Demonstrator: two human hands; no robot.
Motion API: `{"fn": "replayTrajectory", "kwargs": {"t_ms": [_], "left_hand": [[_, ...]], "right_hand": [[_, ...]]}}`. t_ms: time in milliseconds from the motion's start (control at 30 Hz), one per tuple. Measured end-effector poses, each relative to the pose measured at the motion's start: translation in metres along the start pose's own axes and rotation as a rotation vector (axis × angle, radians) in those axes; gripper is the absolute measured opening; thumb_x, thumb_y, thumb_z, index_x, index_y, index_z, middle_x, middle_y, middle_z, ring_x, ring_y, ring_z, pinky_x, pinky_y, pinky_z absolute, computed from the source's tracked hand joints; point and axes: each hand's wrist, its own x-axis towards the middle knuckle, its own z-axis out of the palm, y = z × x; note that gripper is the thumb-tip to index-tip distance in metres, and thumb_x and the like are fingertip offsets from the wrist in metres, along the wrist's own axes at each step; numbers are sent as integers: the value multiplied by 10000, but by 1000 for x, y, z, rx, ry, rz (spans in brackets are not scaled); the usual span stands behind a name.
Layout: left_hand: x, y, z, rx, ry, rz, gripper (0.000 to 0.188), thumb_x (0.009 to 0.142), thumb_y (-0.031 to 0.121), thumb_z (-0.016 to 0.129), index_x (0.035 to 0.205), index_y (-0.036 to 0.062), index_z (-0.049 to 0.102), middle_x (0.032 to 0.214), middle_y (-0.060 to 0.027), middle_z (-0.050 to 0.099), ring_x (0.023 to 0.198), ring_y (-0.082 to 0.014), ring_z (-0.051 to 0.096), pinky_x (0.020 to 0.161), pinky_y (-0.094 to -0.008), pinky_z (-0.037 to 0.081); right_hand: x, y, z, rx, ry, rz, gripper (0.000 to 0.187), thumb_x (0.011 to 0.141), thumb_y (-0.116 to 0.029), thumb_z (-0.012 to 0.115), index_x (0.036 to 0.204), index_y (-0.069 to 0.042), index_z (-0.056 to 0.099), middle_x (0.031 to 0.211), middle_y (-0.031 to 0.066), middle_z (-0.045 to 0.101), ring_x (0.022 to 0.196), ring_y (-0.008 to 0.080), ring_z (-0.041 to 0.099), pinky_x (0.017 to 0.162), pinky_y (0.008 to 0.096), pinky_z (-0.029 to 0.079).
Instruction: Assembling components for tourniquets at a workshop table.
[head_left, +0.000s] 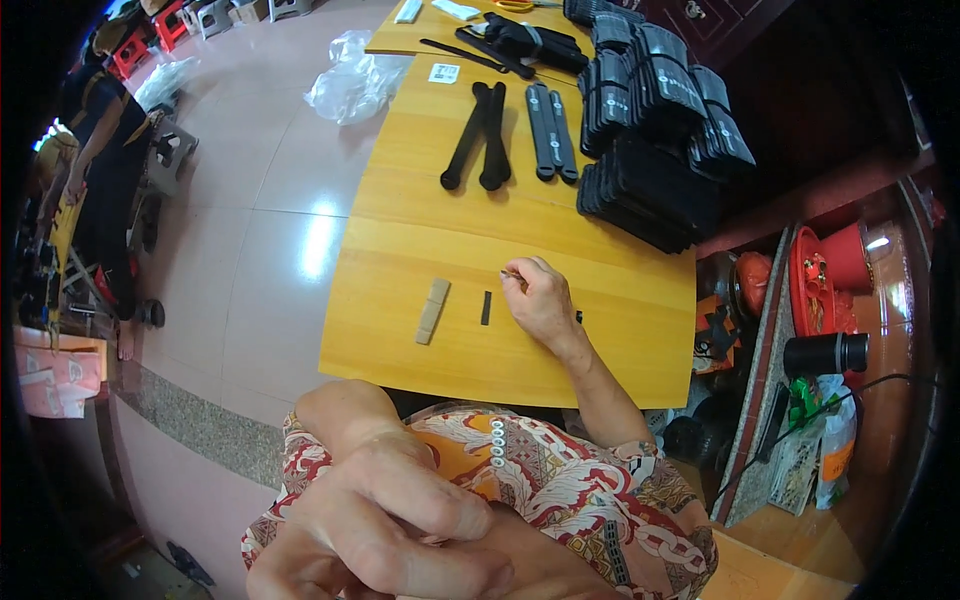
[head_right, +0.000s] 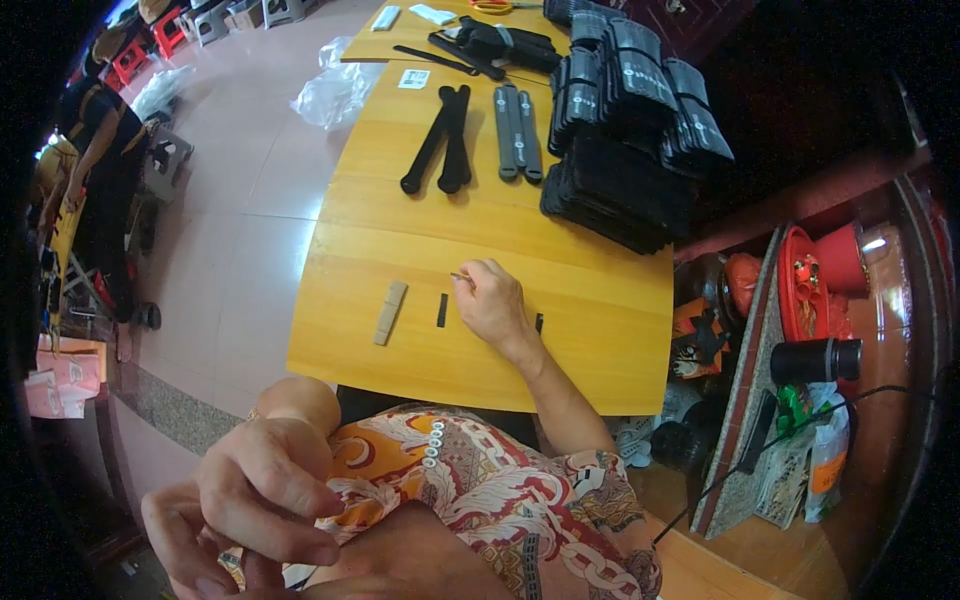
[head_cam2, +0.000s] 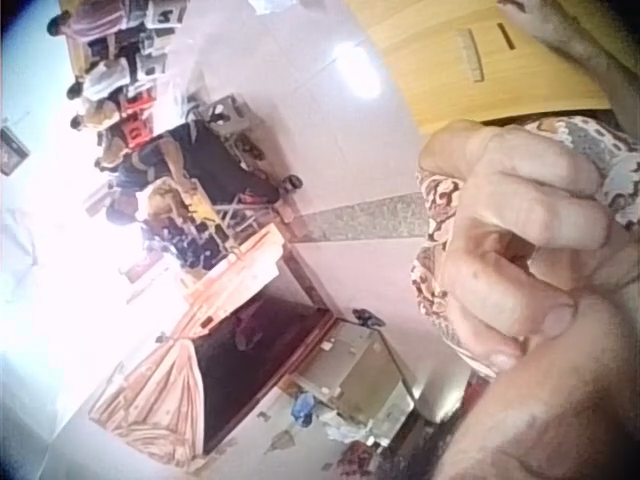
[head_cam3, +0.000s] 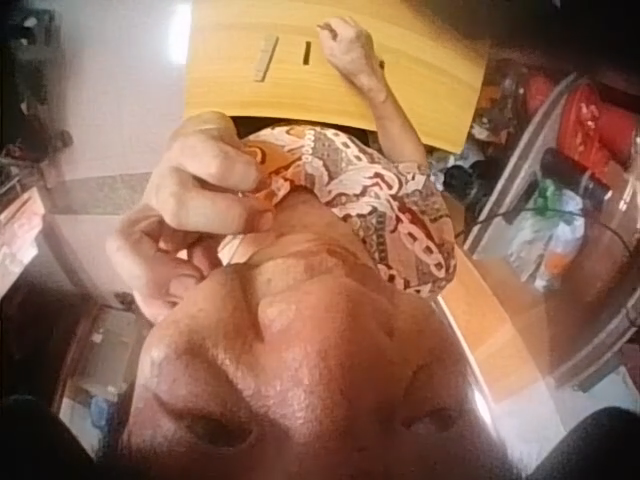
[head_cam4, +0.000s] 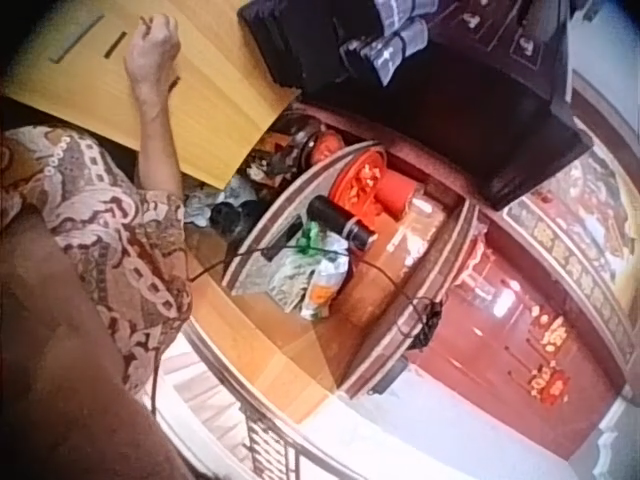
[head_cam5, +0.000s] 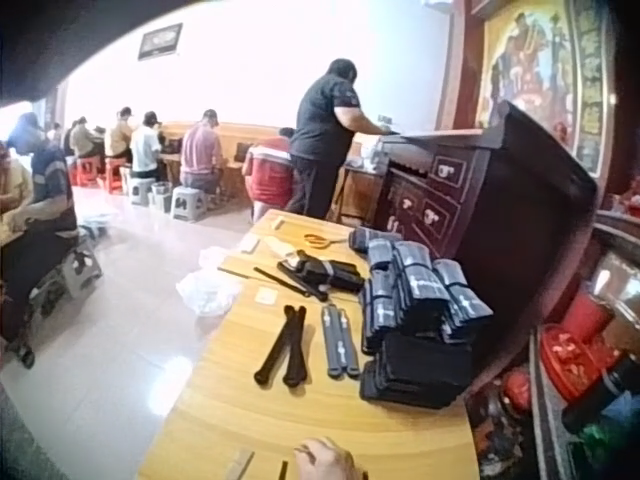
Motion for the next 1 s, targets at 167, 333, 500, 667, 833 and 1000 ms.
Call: {"fn": "replayTrajectory", "kwargs": {"t_ms": [167, 333, 500, 667, 833, 1000], "left_hand": [[2, 26, -11, 34, 98, -216, 168, 802, 267, 553, 873, 181, 428, 689, -100, 544, 622, -238, 468, 525, -311, 330], [7, 27, -21, 34, 151, -173, 178, 826, 293, 547, 846, 173, 416, 674, -95, 528, 627, -217, 461, 494, -284, 303], [16, 10, -19, 294, 419, -178, 191, 831, 268, 598, 962, 162, 508, 716, -61, 558, 638, -199, 501, 548, -290, 417], [28, -22, -26, -3, 525, 24, 165, 782, 154, 652, 932, 147, 585, 848, -85, 584, 702, -213, 532, 664, -344, 484], [24, -4, -67, -335, 225, -306, 196, 769, 161, 672, 946, 152, 588, 926, -87, 592, 837, -210, 542, 726, -349, 454], [22, -18, -104, -171, 326, -237, 81, 794, 119, 608, 857, 79, 578, 878, -95, 552, 805, -222, 533, 655, -319, 446]], "right_hand": [[14, -9, 22, -5, -78, -18, 107, 773, -67, 586, 822, 28, 586, 762, 164, 600, 701, 287, 600, 619, 339, 469], [30, -17, 35, -3, -115, -7, 110, 776, -80, 581, 810, 24, 586, 743, 156, 598, 693, 278, 597, 612, 333, 464], [40, -22, 51, -6, -138, 106, 142, 781, -141, 566, 808, -5, 596, 797, 160, 611, 741, 317, 596, 649, 376, 467], [40, -9, 53, 62, -144, 304, 170, 787, -174, 579, 838, -15, 613, 813, 147, 625, 754, 289, 608, 665, 344, 469], [43, -11, 58, 236, -148, 365, 122, 820, -106, 586, 797, 13, 601, 651, -47, 520, 604, 34, 449, 542, 192, 375], [46, -5, 52, 409, -159, 407, 110, 830, -91, 578, 801, 13, 600, 651, -61, 496, 586, 22, 411, 516, 177, 337]]}}
